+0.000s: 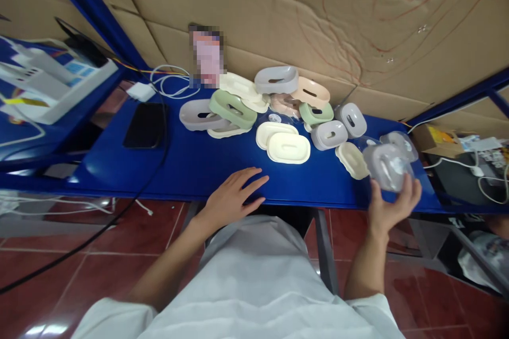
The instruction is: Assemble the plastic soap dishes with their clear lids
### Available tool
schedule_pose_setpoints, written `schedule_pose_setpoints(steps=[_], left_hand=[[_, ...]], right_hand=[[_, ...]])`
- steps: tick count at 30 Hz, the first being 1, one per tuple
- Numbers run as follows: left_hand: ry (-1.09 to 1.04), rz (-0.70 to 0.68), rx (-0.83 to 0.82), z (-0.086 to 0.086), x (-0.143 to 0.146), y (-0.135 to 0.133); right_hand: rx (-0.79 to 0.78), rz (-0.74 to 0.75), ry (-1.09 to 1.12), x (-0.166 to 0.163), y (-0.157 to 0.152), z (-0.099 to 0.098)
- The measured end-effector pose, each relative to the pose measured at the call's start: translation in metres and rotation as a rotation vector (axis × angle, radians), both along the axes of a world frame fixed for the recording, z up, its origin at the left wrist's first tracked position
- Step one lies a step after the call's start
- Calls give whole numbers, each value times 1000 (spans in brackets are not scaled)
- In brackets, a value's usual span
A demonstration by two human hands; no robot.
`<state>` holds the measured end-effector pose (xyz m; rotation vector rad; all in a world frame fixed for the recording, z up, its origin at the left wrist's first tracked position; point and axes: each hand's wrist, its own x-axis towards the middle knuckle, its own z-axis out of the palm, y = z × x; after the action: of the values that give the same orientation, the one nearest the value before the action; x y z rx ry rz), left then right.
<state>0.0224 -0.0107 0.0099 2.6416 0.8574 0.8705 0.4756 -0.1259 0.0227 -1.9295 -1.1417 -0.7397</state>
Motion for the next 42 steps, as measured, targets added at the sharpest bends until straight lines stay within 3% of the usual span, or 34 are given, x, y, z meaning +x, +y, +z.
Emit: schedule_pose_setpoints(steps=[3, 6, 10, 13, 17, 22, 26, 30, 32, 37, 39, 42], left_hand=[[5, -1, 0, -2, 1, 1], [10, 4, -6, -3, 2, 1], [18, 13, 18, -3, 3, 2], [23, 16, 35, -3, 3, 2], [25, 35, -6, -1, 4, 1], [38, 47, -29, 1, 3, 0], [36, 61, 7, 2, 3, 1], [66, -3, 41, 3, 3, 2], [68, -27, 33, 3, 3, 3], [36, -21, 57, 4, 3, 2], [41, -18, 74, 4, 3, 2], [41, -7, 87, 4, 3, 1]], right_hand=[[-27, -182, 87, 50, -25, -13], [-112, -203, 202, 83, -41, -25], [-195, -220, 144, 88, -31, -24], [-222, -34, 5, 49, -3, -16], [-420, 288, -44, -35, 35, -9], [-513, 636, -47, -115, 60, -1], [-612, 912, -10, -152, 68, 7], [-571, 1116, 82, -156, 69, 12], [-521, 1042, 79, -143, 75, 12], [-517, 512, 31, -94, 105, 3], [-535, 451, 9, -85, 111, 0], [-474, 534, -83, -88, 106, -1]])
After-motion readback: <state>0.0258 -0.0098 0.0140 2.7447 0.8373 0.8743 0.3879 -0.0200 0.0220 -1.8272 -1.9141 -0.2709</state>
